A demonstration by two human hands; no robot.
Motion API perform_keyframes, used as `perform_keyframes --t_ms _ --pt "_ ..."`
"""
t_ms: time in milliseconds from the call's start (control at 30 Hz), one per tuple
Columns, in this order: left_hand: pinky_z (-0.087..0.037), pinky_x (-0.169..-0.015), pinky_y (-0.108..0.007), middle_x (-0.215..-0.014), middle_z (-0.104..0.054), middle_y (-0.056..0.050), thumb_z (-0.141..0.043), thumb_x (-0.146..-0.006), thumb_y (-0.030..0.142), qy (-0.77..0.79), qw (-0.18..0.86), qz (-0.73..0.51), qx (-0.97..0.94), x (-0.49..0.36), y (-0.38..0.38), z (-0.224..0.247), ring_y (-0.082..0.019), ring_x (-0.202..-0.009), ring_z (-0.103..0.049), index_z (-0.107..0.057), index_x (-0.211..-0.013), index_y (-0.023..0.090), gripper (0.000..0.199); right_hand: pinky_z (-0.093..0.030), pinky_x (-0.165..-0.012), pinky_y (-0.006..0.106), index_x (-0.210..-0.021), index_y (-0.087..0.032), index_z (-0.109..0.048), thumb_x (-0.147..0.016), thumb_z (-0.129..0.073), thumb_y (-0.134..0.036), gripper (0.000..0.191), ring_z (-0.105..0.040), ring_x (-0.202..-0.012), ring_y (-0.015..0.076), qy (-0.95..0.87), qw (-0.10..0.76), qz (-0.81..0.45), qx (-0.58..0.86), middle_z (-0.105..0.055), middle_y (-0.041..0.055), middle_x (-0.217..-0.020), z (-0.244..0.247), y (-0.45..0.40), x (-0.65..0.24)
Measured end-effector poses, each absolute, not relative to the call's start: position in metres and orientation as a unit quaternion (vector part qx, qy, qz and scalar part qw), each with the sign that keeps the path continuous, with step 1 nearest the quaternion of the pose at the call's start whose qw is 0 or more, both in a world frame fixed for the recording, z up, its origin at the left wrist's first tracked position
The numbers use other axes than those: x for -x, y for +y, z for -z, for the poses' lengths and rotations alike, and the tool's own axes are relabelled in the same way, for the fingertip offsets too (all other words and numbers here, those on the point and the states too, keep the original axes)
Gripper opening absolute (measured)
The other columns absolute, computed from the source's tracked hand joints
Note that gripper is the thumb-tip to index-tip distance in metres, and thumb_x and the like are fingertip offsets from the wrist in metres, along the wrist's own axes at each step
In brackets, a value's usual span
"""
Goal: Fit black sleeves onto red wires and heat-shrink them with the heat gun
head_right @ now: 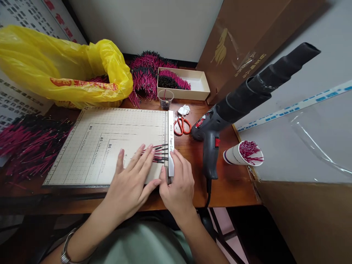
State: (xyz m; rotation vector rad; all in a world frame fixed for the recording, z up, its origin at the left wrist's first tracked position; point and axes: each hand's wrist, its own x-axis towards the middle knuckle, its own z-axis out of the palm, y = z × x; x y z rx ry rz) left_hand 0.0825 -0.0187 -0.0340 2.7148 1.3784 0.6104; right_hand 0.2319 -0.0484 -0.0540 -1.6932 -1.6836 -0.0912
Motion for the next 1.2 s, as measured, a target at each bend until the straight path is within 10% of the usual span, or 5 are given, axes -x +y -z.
perform_keyframes --t_ms 1200 --pt "0.008 -0.128 -0.053 -0.147 -0.059 -0.004 -0.03 -0.107 0.047 0.411 0.02 -0.196 -0.89 -0.07 -0.023 0.032 -0.03 -0.141 -0.05 -0.058 -0.14 0.014 0.054 -0.056 -0.09 0.037 -0.1 -0.019 -0.065 -0.094 -0.053 -0.026 0.015 -0.062 -0.108 0.0231 -0.656 0.32 0.056 0.681 -0.066 0.0123 -0.123 0.05 -0.047 -0.228"
